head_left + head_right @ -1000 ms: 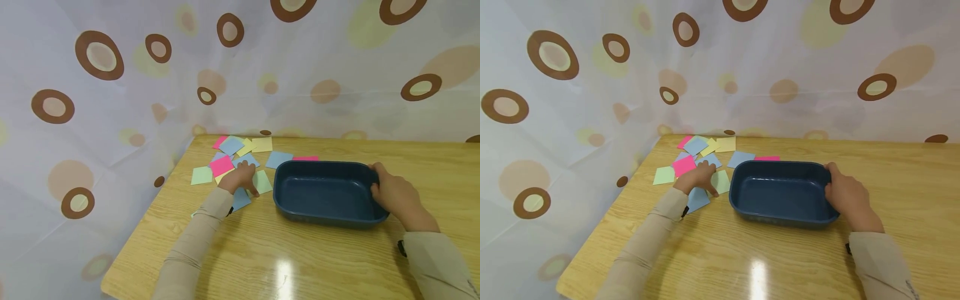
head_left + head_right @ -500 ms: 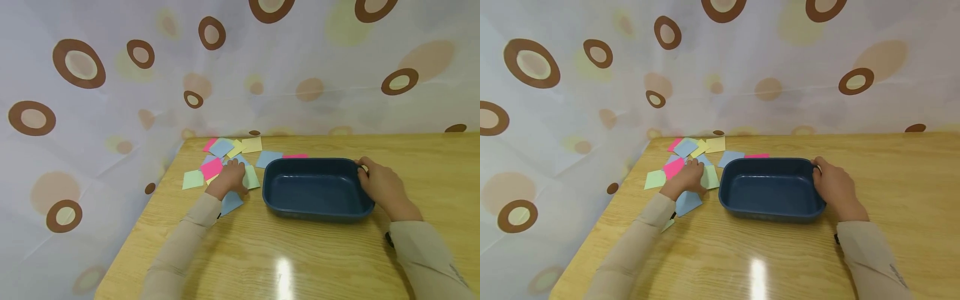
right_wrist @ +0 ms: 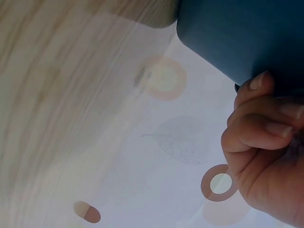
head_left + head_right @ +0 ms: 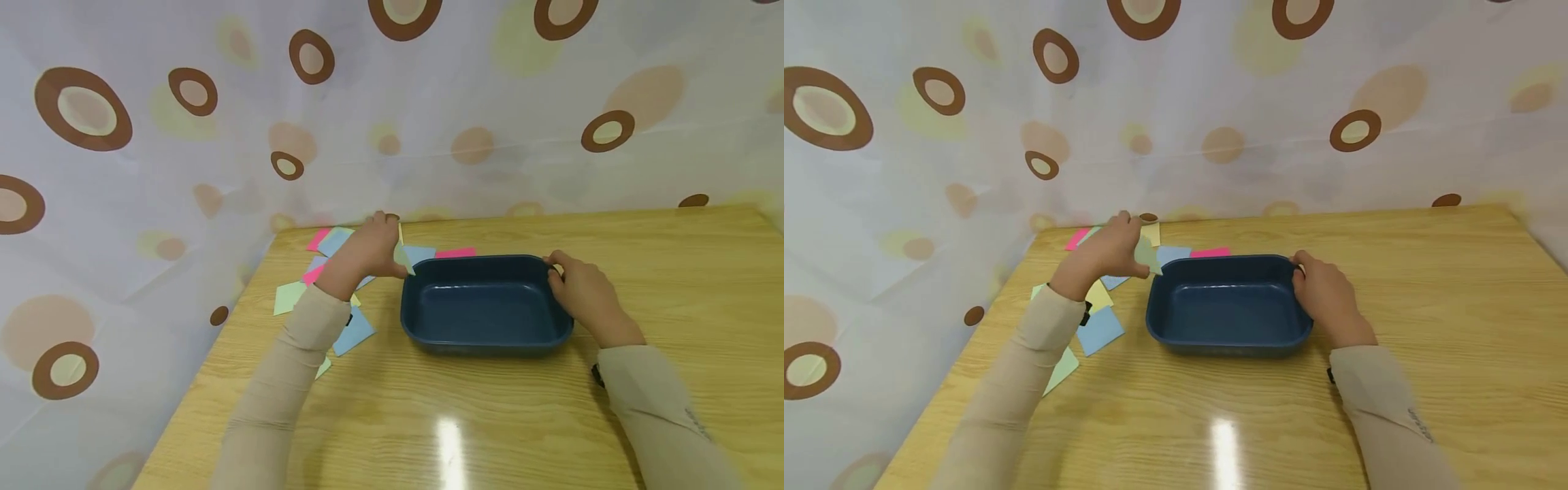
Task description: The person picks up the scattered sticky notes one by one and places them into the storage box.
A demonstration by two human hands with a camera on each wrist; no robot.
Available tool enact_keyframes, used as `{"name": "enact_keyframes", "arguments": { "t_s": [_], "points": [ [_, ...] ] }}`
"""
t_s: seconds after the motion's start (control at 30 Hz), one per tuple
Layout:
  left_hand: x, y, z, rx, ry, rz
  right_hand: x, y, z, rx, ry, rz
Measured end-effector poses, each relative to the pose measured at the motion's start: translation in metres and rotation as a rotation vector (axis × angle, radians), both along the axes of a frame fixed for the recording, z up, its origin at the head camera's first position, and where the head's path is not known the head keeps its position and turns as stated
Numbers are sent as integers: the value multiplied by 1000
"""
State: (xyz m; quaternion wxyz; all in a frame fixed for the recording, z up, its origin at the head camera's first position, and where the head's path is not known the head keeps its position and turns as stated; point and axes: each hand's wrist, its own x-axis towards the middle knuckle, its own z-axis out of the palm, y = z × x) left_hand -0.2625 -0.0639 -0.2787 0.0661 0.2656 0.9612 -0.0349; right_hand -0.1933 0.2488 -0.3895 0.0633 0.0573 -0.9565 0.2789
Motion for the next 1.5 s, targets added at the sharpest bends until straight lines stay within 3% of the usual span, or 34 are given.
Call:
{"name": "enact_keyframes", "arguments": {
  "t_s": [0.1, 0.2, 0.33, 0.47, 0.67, 0.9, 1.17, 1.5],
  "points": [
    [2, 10, 14, 30, -12, -26, 1, -1, 0, 2, 4, 1],
    [4, 29, 18, 38, -61, -143, 1, -1, 0, 7, 7, 4],
    [3, 64, 4, -19, -116, -314, 0, -1, 2, 1, -9, 4],
    [4, 101, -17, -120, -157, -408, 1, 1, 3, -5, -21, -9],
    [3, 135, -47, -260, -169, -464, 1, 1, 4, -2, -30, -30],
    [0, 150, -71, -336, -217, -493, 0, 2, 3, 1, -37, -29],
    [-2, 155, -87, -337, -266, -519, 0, 2, 3, -5, -41, -33],
    [6, 168, -94, -379, -188, -579, 1, 3, 3, -1, -33, -31]
  ]
}}
